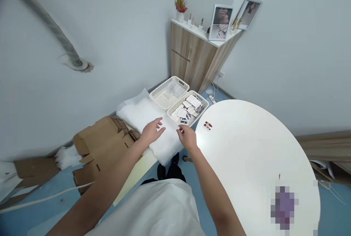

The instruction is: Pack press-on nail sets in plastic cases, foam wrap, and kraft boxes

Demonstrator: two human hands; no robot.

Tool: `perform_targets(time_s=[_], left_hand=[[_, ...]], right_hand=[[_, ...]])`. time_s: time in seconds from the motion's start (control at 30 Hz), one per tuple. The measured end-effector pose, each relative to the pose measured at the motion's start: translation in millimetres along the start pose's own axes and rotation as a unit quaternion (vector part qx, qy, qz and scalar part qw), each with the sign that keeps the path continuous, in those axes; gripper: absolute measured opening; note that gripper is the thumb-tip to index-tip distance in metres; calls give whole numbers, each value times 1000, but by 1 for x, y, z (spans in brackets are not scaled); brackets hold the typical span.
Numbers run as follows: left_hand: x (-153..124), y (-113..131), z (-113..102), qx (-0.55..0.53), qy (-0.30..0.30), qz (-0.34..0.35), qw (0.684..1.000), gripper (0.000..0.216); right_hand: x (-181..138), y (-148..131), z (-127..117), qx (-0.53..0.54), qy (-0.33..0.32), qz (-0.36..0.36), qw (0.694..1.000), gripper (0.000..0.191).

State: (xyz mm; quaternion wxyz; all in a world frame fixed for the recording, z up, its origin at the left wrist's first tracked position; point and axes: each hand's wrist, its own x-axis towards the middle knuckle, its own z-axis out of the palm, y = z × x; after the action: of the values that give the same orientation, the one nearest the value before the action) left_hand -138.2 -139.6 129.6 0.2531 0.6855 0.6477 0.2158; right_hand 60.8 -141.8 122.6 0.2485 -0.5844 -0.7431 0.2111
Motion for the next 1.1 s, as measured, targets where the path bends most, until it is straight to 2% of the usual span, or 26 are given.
perform_targets(time_s=[0.23, 0.33, 0.43, 0.53, 0.67, 0.77, 0.97, 1.1], left_hand=[[77, -23, 5, -98, 1, -44, 994, 41], [119, -34, 14, -170, -4, -96, 981, 45], [161, -44, 23, -254, -18, -163, 953, 50], [200, -52, 31, -373, -21, -222, 901, 53], [243, -60, 44, -525, -18, -292, 799, 55], [267, -66, 55, -597, -21, -326, 732, 60], [294, -74, 73, -686, 35, -341, 642, 77], [301, -79, 80, -714, 67, -346, 605, 76]], right_hand=[[101, 22, 19, 4, -43, -7, 999, 28], [144, 33, 35, 16, -69, -29, 997, 31], [186, 44, 55, 33, -70, -48, 996, 34], [227, 53, 73, 48, -69, -44, 996, 39], [274, 65, 89, 67, -101, -5, 993, 52], [298, 73, 99, 78, -123, 13, 989, 61], [317, 89, 116, 129, -137, 11, 982, 67], [320, 96, 123, 146, -148, 10, 978, 68]])
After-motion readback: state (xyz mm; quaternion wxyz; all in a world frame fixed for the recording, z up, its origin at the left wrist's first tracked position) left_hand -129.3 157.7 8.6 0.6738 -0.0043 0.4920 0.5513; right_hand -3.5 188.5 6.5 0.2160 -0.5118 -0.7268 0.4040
